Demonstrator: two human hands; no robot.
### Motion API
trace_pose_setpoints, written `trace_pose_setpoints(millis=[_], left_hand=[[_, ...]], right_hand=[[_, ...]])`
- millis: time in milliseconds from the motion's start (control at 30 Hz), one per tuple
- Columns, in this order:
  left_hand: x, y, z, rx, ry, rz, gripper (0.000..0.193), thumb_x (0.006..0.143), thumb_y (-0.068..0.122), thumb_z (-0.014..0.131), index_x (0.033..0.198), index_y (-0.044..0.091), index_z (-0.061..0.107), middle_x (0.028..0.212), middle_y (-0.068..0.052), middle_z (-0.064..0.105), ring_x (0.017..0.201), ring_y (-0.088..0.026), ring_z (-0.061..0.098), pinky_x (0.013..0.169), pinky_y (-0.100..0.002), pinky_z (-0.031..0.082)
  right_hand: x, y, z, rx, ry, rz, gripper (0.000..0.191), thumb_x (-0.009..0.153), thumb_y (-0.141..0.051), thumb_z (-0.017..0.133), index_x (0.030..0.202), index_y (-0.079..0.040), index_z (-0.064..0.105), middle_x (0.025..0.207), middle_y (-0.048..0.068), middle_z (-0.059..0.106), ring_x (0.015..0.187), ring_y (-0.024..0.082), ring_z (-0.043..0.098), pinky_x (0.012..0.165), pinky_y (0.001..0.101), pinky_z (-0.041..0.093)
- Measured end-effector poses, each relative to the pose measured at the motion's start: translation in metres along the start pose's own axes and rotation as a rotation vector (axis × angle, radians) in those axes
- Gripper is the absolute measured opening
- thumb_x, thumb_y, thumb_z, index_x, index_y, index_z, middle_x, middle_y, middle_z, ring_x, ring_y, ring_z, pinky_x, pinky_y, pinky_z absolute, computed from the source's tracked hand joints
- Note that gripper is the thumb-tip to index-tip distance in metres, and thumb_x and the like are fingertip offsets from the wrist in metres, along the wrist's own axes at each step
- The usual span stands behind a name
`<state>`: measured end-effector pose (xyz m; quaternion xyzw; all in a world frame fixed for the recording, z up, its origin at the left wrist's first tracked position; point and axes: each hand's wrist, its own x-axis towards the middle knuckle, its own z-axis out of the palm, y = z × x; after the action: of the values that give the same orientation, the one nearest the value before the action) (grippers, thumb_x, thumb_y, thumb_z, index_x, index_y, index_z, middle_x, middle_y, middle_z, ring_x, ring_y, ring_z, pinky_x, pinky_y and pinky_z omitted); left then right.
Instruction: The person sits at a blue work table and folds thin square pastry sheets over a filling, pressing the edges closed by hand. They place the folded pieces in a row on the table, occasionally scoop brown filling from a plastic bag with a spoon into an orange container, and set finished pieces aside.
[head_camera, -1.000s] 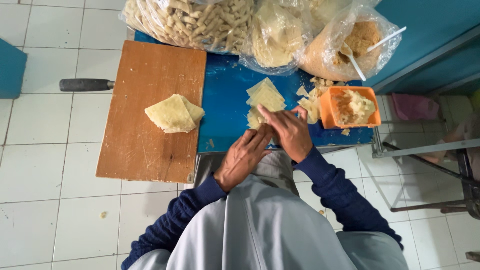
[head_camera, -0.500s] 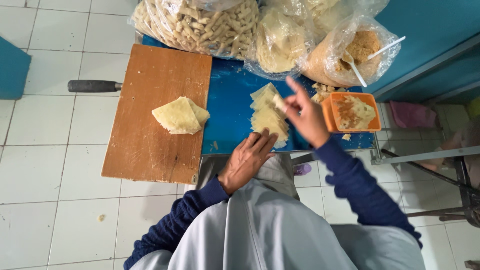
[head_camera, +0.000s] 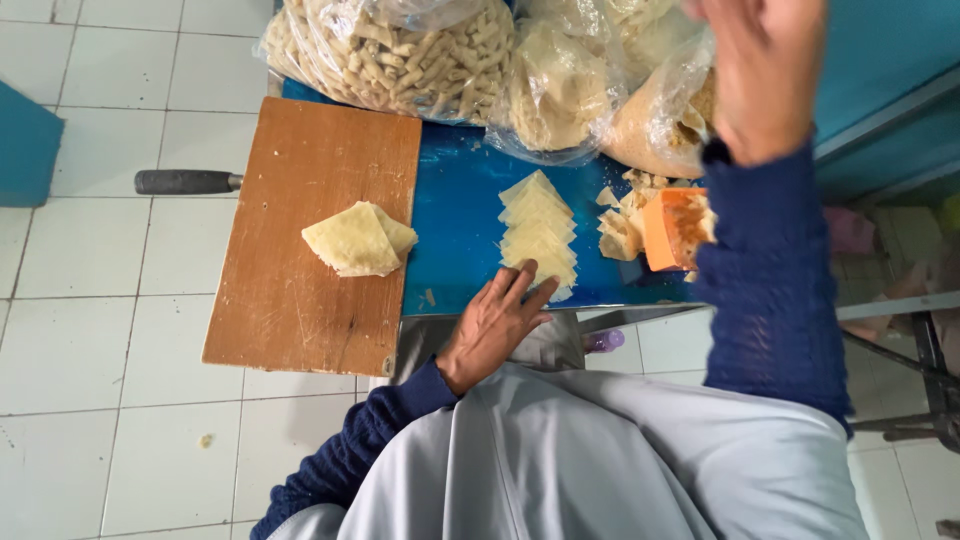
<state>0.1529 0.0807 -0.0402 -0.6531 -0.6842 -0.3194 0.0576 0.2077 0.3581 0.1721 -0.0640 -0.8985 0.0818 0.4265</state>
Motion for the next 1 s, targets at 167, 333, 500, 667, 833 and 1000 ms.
trace_pose_setpoints(millis=[167,333,500,667,833,1000], left_hand=[[0.000,-0.001,-0.001,-0.012,-0.022,-0.011,0.050,0.096,0.033,0.066,0.141,0.014,0.058,0.136,-0.020,0.049,0.115,-0.032,0.053,0.095,-0.039,0.050],[-0.002,-0.001,0.000,-0.074,-0.018,-0.031,0.047,0.096,0.032,0.068,0.140,0.014,0.061,0.135,-0.020,0.048,0.114,-0.033,0.053,0.093,-0.041,0.050],[-0.003,-0.003,-0.002,-0.177,0.024,-0.051,0.039,0.097,0.025,0.068,0.133,0.010,0.064,0.135,-0.019,0.048,0.119,-0.034,0.053,0.098,-0.043,0.050],[-0.003,-0.005,-0.011,-0.279,0.009,-0.085,0.030,0.097,0.014,0.066,0.124,0.003,0.064,0.133,-0.018,0.050,0.117,-0.036,0.054,0.096,-0.044,0.051],[0.002,-0.003,-0.018,-0.229,0.104,-0.126,0.029,0.094,0.012,0.068,0.121,0.002,0.064,0.120,-0.016,0.055,0.102,-0.032,0.056,0.083,-0.042,0.050],[0.011,-0.001,-0.018,-0.170,0.179,-0.163,0.026,0.094,0.012,0.071,0.118,0.004,0.065,0.110,-0.011,0.055,0.099,-0.030,0.055,0.083,-0.041,0.051]], right_hand=[[-0.074,0.001,-0.037,-0.260,-0.119,0.175,0.005,0.107,-0.005,0.066,0.107,-0.004,0.071,0.108,0.012,0.074,0.085,0.026,0.071,0.072,0.0360,0.053],[-0.129,0.028,-0.015,-0.578,-0.254,0.381,0.015,0.095,-0.018,0.083,0.104,-0.009,0.075,0.091,0.009,0.073,0.076,0.030,0.069,0.066,0.0438,0.051],[-0.149,0.051,-0.011,-0.455,-0.161,0.345,0.017,0.092,-0.005,0.079,0.108,-0.006,0.075,0.097,0.010,0.070,0.087,0.032,0.069,0.076,0.0434,0.053],[-0.149,0.051,-0.016,-0.507,-0.086,0.321,0.013,0.093,0.000,0.078,0.104,-0.006,0.077,0.100,0.012,0.069,0.087,0.032,0.068,0.077,0.0426,0.054],[-0.149,0.055,-0.013,-0.296,-0.090,0.390,0.010,0.098,-0.004,0.078,0.107,-0.005,0.079,0.098,0.013,0.075,0.083,0.028,0.071,0.074,0.0379,0.055],[-0.153,0.060,-0.029,0.009,-0.049,0.613,0.015,0.101,-0.001,0.070,0.115,0.001,0.077,0.091,0.007,0.074,0.080,0.010,0.070,0.073,0.0264,0.054]])
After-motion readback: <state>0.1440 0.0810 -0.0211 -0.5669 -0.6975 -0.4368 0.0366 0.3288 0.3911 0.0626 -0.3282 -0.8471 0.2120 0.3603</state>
